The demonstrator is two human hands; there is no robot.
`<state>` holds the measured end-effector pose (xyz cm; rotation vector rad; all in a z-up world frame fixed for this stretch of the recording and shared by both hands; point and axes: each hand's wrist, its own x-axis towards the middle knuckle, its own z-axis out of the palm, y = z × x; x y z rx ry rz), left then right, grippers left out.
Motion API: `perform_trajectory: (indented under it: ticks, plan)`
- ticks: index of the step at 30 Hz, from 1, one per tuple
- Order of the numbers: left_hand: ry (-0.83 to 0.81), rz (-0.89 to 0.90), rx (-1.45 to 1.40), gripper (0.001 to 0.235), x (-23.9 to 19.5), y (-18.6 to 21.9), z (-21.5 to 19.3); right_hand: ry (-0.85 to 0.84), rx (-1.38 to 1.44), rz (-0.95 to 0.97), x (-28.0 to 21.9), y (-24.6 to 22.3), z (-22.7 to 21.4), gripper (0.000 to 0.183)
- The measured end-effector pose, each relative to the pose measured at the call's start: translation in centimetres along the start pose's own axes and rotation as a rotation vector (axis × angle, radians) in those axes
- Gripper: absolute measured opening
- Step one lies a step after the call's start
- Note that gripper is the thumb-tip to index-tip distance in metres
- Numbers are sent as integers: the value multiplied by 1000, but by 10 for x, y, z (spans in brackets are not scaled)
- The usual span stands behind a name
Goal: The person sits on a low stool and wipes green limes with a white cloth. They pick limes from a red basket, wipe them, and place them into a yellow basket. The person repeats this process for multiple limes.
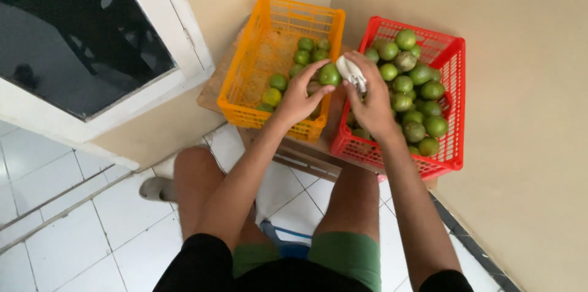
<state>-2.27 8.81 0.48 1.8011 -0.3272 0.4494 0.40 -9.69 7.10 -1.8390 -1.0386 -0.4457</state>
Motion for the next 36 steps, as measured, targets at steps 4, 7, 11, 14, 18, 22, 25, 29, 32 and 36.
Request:
perform_trajectory:
  ticks: [4, 7, 11, 14, 18, 22, 25, 29, 32, 36]
  plan:
    - [-42, -69, -14, 56, -5, 19, -12, 23, 2, 143, -12, 9, 29, 51]
    - [-68, -107, -24, 57, -9, 28, -14, 39, -31, 238, -15, -5, 26, 64]
    - [-159, -158, -29, 58, -7, 30, -16, 94, -150, 216, -17, 5, 28, 61]
    - [-163, -158, -89, 59, -8, 27, -17, 116, -216, 101, -14, 1, 29, 55]
    - [-150, -197, -78, 63, -6, 9, -16, 76, -194, 3, -15, -10, 25, 56]
    - [-182, -194, -50, 59, -3, 13, -16, -27, -287, -41, -17, -3, 26, 77]
    - [-169, -146, -58, 60, -4, 22, -14, 139, -180, 58, -13, -5, 24, 58]
    - [-187, -186, -29, 58, -5, 19, -13, 61, -186, 86, -17, -14, 21, 67]
    - [-181, -176, -46, 57, -4, 24, -15, 86, -239, 143, -18, -2, 21, 63]
    - [-124, -111, -116, 58, -6, 7, -14, 84, -180, 177, -15, -17, 17, 60]
